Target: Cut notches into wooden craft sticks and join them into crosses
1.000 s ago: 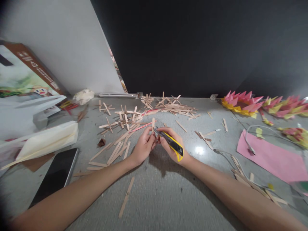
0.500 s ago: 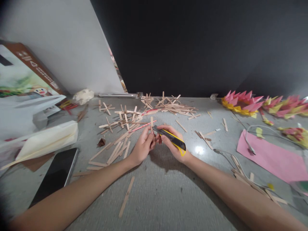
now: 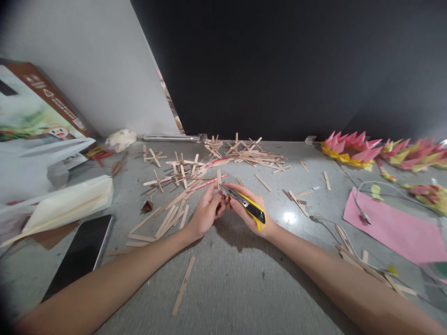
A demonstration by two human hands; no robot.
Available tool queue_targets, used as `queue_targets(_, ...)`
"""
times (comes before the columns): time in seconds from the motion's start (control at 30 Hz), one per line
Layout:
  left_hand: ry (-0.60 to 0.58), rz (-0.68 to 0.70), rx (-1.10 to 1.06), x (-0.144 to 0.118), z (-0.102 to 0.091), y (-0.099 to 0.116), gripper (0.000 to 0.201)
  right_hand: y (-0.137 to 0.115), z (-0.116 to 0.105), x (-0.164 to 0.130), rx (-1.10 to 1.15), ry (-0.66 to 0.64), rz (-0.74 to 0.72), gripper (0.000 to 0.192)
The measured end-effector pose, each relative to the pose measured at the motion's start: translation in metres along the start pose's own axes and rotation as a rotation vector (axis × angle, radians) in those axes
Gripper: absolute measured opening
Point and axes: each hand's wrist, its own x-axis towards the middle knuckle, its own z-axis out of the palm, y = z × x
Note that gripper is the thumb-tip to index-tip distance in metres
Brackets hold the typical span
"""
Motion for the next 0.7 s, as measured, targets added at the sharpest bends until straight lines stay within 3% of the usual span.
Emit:
queue_targets(0.47,-0.003,-0.001,-0.07,0.0002,-0.0007,0.0033,0.029,0.0035,0.0025,-0.0004,-0.097,0.003,-0.04,0.044)
queue_targets(0.7,-0.027,0.006,-0.084,0.0012,-0.0018,0.0021,0.031,0.0057,-0.0015,0.001,0.064,-0.015,-0.004,0.043)
